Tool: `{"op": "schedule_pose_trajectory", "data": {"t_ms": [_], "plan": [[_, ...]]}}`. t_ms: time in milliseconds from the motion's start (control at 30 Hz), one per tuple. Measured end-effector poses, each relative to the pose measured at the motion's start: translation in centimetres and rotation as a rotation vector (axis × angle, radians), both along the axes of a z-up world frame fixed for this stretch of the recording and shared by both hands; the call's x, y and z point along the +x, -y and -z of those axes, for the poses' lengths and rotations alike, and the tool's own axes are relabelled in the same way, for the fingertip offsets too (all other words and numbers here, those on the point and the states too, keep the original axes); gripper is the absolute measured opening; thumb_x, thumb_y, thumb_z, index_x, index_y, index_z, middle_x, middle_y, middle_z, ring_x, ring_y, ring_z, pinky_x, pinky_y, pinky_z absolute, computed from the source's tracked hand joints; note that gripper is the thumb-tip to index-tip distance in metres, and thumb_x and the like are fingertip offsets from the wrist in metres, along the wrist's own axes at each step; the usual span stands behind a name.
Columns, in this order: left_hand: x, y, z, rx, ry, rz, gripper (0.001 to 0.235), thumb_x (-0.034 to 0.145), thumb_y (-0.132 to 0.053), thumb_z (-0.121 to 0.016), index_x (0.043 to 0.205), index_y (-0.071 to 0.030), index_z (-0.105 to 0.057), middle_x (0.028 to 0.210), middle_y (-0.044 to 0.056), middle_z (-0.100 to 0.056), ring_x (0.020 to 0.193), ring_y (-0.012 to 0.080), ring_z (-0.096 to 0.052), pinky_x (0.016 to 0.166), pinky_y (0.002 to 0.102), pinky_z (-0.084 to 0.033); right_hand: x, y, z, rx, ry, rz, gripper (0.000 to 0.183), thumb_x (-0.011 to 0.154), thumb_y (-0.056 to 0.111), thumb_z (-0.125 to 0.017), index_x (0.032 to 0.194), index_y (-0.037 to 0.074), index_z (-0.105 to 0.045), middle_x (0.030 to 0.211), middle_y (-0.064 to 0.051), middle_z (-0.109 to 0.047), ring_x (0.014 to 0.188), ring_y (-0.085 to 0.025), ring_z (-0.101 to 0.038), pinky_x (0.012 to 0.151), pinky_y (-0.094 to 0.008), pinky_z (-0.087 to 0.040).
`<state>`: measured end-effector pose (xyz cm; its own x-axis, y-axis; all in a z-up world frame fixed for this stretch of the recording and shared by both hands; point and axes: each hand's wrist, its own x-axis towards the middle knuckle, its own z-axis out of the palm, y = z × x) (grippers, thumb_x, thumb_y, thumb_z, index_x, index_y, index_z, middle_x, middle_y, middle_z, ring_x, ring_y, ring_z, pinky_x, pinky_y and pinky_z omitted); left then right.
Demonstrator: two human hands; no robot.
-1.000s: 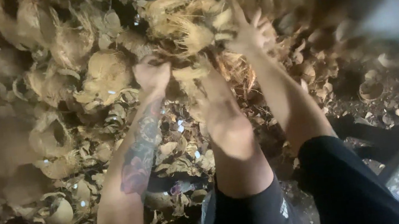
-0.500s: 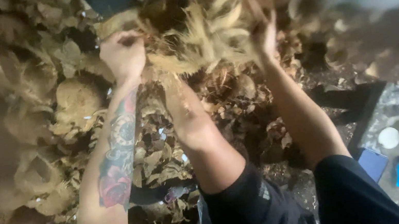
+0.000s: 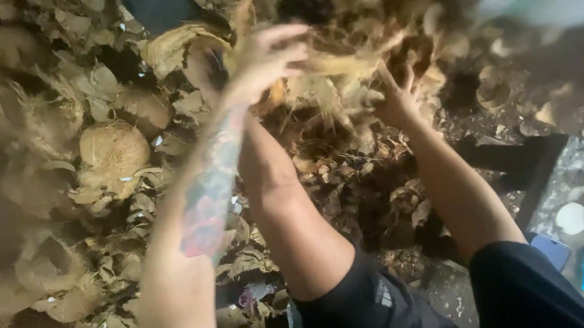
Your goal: The person sits on the floor and uses a knife to peel the husk off coconuts. They rotate each coconut while striking and scraping away the fibrous outer layer, then place the peeled coconut into a blue bin. The process is repeated for multiple coconuts.
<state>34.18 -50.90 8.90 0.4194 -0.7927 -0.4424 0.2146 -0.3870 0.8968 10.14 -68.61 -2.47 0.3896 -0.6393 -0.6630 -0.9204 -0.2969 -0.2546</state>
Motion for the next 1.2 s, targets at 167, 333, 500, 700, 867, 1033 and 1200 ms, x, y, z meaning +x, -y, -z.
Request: {"op": "schedule_pose_trajectory", "data": {"t_ms": [167, 333, 500, 700, 867, 1033, 1200], "plan": [[8.4, -7.7, 2.1, 0.292, 0.621, -0.376, 0.04, 0.086, -0.003, -0.08, 0.117, -0.028, -0.075, 0.116, -0.005, -0.079, 0.102, 0.0103, -0.076, 0.088, 0.026, -0.064, 2.9, 2.6, -5.4, -0.039, 0.097, -0.028, 0.012, 0.106, -0.003, -0.05, 0.109, -0.001, -0.062, 0.083, -0.018, -0.063, 0.059, -0.025, -0.058, 0.044, -0.036, -0.052], [14.7, -12.3, 6.6, 0.573, 0.624, -0.243, 0.075, 0.089, 0.001, -0.072, 0.154, -0.025, -0.047, 0.142, 0.016, -0.059, 0.118, 0.0255, -0.046, 0.093, 0.035, -0.033, 12.9, -5.8, -13.9, -0.18, 0.554, -0.364, 0.068, 0.086, -0.007, -0.06, 0.15, 0.014, -0.048, 0.142, -0.018, -0.063, 0.079, -0.018, -0.053, 0.052, -0.029, -0.048], [13.3, -11.7, 5.9, 0.74, 0.458, -0.189, 0.103, 0.097, 0.009, -0.065, 0.168, -0.043, -0.012, 0.177, 0.013, -0.01, 0.159, 0.0463, 0.003, 0.129, 0.063, -0.015, 20.2, -11.2, -10.5, 0.193, 0.145, -0.398, 0.107, 0.091, 0.04, -0.083, 0.169, 0.044, -0.009, 0.172, -0.024, 0.023, 0.151, -0.056, 0.026, 0.127, -0.069, 0.006], [15.6, -13.1, 14.8, 0.768, 0.945, -0.234, 0.07, 0.081, -0.078, -0.08, 0.13, -0.036, -0.054, 0.145, 0.006, -0.038, 0.139, 0.0338, -0.033, 0.11, 0.067, -0.027, 19.8, -9.7, -5.8, -0.11, -0.021, -0.546, 0.093, 0.087, -0.001, -0.074, 0.161, 0.039, -0.035, 0.171, -0.03, -0.002, 0.143, -0.068, -0.035, 0.071, -0.039, -0.069], [13.8, -11.6, 12.2, 0.583, 0.729, -0.237, 0.056, 0.083, -0.016, -0.094, 0.128, -0.017, -0.062, 0.112, 0.01, -0.077, 0.089, 0.0231, -0.075, 0.069, 0.038, -0.063, 15.2, -6.9, -2.9, -0.046, 0.513, -0.142, 0.08, 0.078, -0.013, -0.071, 0.143, 0.033, -0.058, 0.148, -0.02, -0.04, 0.07, -0.023, -0.07, 0.045, -0.028, -0.063], [10.1, -8.6, 5.9, 0.446, 0.841, -0.227, 0.055, 0.08, -0.017, -0.093, 0.126, -0.014, -0.065, 0.119, 0.008, -0.077, 0.101, 0.0263, -0.076, 0.081, 0.038, -0.064, 10.9, -8.3, -1.1, -0.121, 0.812, -0.018, 0.082, 0.076, -0.015, -0.062, 0.146, 0.027, -0.055, 0.156, -0.021, -0.04, 0.115, -0.04, -0.069, 0.075, -0.037, -0.074], [6.0, -7.1, 1.0, 0.396, 0.93, -0.161, 0.052, 0.076, -0.028, -0.093, 0.119, -0.02, -0.065, 0.106, 0.008, -0.08, 0.092, 0.0296, -0.076, 0.076, 0.045, -0.058, 7.5, -9.7, -2.9, -0.138, 1.013, 0.059, 0.092, 0.066, -0.02, -0.059, 0.149, 0.022, -0.057, 0.157, -0.014, -0.047, 0.153, -0.04, -0.041, 0.124, -0.052, -0.044]]}}
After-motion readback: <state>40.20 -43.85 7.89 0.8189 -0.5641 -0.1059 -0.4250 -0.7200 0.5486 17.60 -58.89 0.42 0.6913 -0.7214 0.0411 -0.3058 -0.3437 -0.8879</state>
